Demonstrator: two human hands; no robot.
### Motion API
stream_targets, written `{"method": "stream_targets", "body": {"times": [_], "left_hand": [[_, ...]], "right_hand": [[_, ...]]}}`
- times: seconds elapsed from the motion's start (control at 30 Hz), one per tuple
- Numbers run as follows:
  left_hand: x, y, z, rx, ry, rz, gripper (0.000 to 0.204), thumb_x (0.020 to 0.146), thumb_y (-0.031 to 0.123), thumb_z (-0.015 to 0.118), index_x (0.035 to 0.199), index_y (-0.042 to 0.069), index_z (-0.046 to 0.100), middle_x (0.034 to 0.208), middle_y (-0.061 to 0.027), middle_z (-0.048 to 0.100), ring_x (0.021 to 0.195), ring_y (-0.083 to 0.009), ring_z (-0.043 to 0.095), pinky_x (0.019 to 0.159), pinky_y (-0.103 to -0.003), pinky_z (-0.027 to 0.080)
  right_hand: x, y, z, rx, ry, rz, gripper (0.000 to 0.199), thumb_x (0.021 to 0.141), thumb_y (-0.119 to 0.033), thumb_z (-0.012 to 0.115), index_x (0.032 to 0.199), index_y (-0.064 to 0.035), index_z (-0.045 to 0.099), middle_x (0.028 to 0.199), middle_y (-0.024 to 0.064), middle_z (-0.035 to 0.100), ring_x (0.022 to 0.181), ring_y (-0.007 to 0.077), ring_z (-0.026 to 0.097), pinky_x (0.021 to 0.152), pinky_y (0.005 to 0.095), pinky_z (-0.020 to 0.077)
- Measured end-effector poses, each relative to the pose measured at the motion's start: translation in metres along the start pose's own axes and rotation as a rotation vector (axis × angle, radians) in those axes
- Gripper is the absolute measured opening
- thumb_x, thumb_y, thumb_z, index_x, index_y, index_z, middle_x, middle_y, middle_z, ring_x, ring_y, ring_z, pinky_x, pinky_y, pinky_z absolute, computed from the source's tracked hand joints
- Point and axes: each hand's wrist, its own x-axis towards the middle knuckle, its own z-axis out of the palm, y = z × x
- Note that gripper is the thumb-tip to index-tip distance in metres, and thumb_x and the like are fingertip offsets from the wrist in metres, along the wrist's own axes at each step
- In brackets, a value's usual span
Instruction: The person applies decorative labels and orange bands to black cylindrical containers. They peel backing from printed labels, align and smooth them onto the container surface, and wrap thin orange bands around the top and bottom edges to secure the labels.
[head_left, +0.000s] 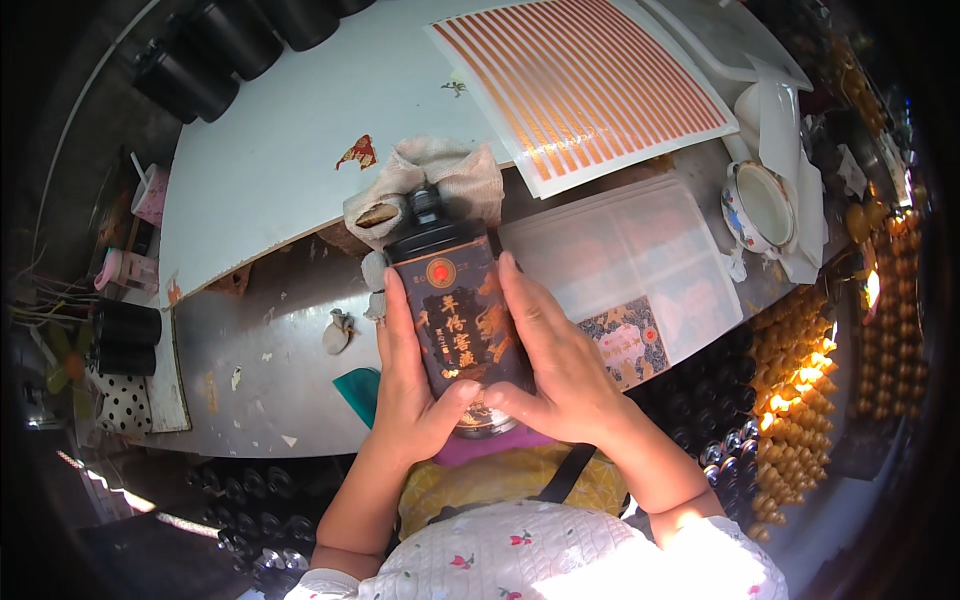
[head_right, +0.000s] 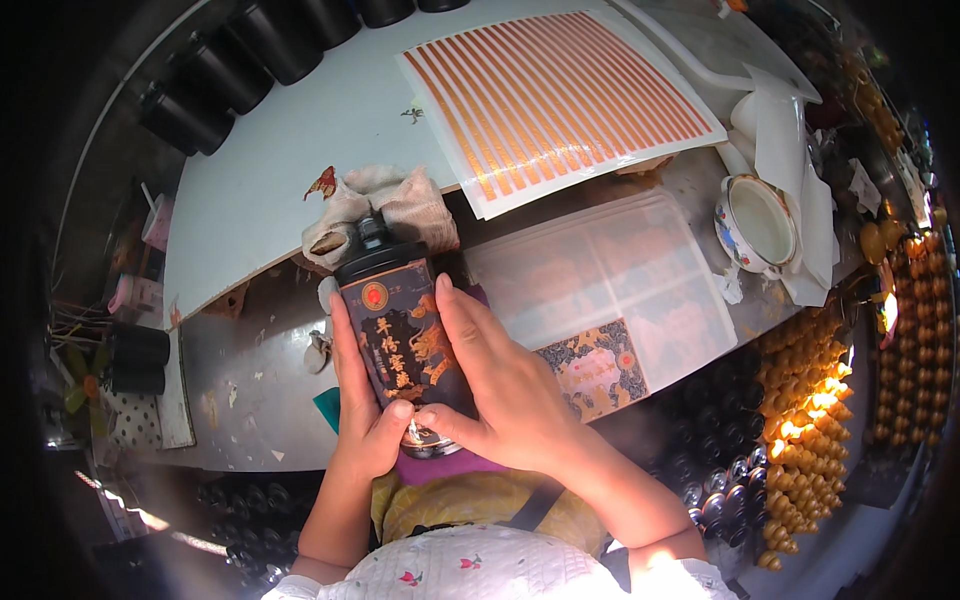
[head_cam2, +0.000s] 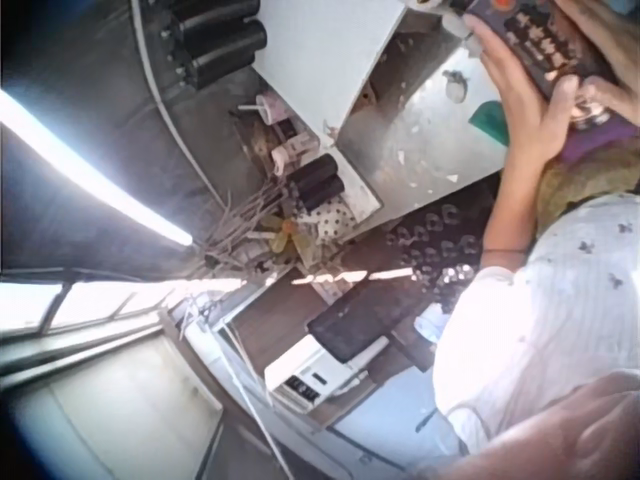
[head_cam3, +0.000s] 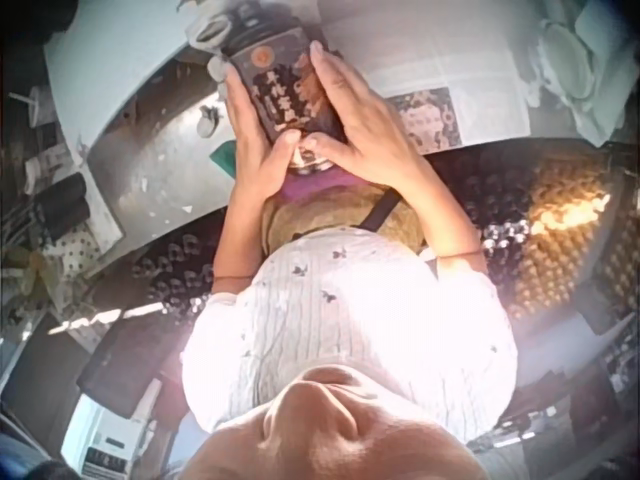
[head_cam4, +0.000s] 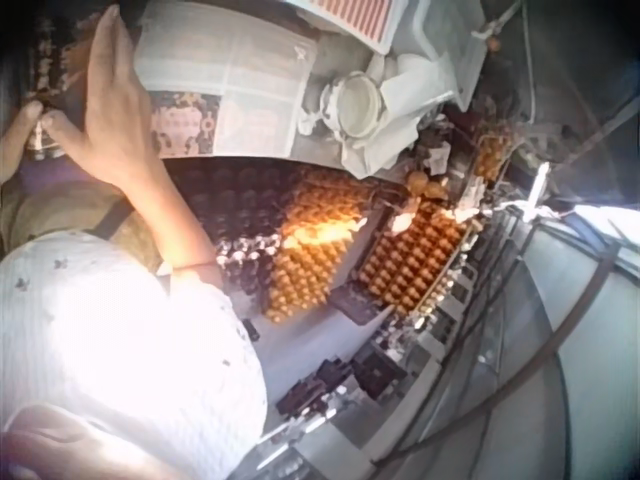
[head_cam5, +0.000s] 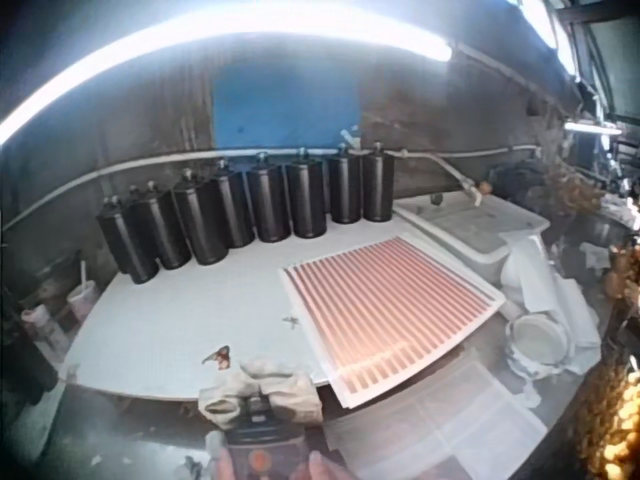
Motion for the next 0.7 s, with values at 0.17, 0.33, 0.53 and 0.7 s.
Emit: {"method": "stream_targets", "body": {"times": [0.17, 0.33, 0.53, 0.7], "left_hand": [[0.0, -0.004, 0.002, -0.057, 0.026, -0.019, 0.114, 0.089, 0.055, 0.065, 0.16, -0.002, -0.004, 0.154, -0.0273, 0.029, 0.138, -0.0384, 0.036, 0.115, -0.048, 0.027], [0.001, 0.001, 0.005, -0.149, 0.052, -0.072, 0.115, 0.089, 0.056, 0.065, 0.16, -0.002, -0.004, 0.157, -0.0273, 0.025, 0.145, -0.0383, 0.03, 0.119, -0.047, 0.023], [0.007, -0.003, 0.005, -0.177, 0.049, -0.051, 0.116, 0.088, 0.057, 0.066, 0.16, -0.002, -0.003, 0.16, -0.0263, 0.021, 0.148, -0.0368, 0.026, 0.12, -0.047, 0.022], [0.01, -0.001, 0.004, -0.164, 0.045, -0.069, 0.117, 0.088, 0.059, 0.065, 0.16, -0.002, -0.005, 0.159, -0.0257, 0.022, 0.147, -0.0356, 0.028, 0.119, -0.046, 0.024]], "right_hand": [[0.013, 0.001, 0.0, 0.019, -0.01, -0.049, 0.102, 0.088, -0.046, 0.069, 0.161, -0.0044, 0.012, 0.153, 0.0261, 0.035, 0.123, 0.046, 0.056, 0.097, 0.0465, 0.0508], [0.011, 0.005, 0.003, 0.069, 0.0, 0.048, 0.103, 0.088, -0.046, 0.07, 0.162, -0.0086, 0.009, 0.15, 0.0243, 0.039, 0.122, 0.0453, 0.056, 0.096, 0.0465, 0.0508], [0.015, 0.0, -0.001, 0.044, -0.015, 0.003, 0.103, 0.089, -0.044, 0.069, 0.162, -0.008, 0.006, 0.146, 0.0262, 0.043, 0.123, 0.0455, 0.055, 0.096, 0.0467, 0.0505], [0.016, -0.001, -0.002, 0.075, -0.019, 0.062, 0.103, 0.088, -0.044, 0.069, 0.162, -0.0074, 0.007, 0.145, 0.0263, 0.043, 0.121, 0.0456, 0.055, 0.096, 0.0463, 0.0509]]}}
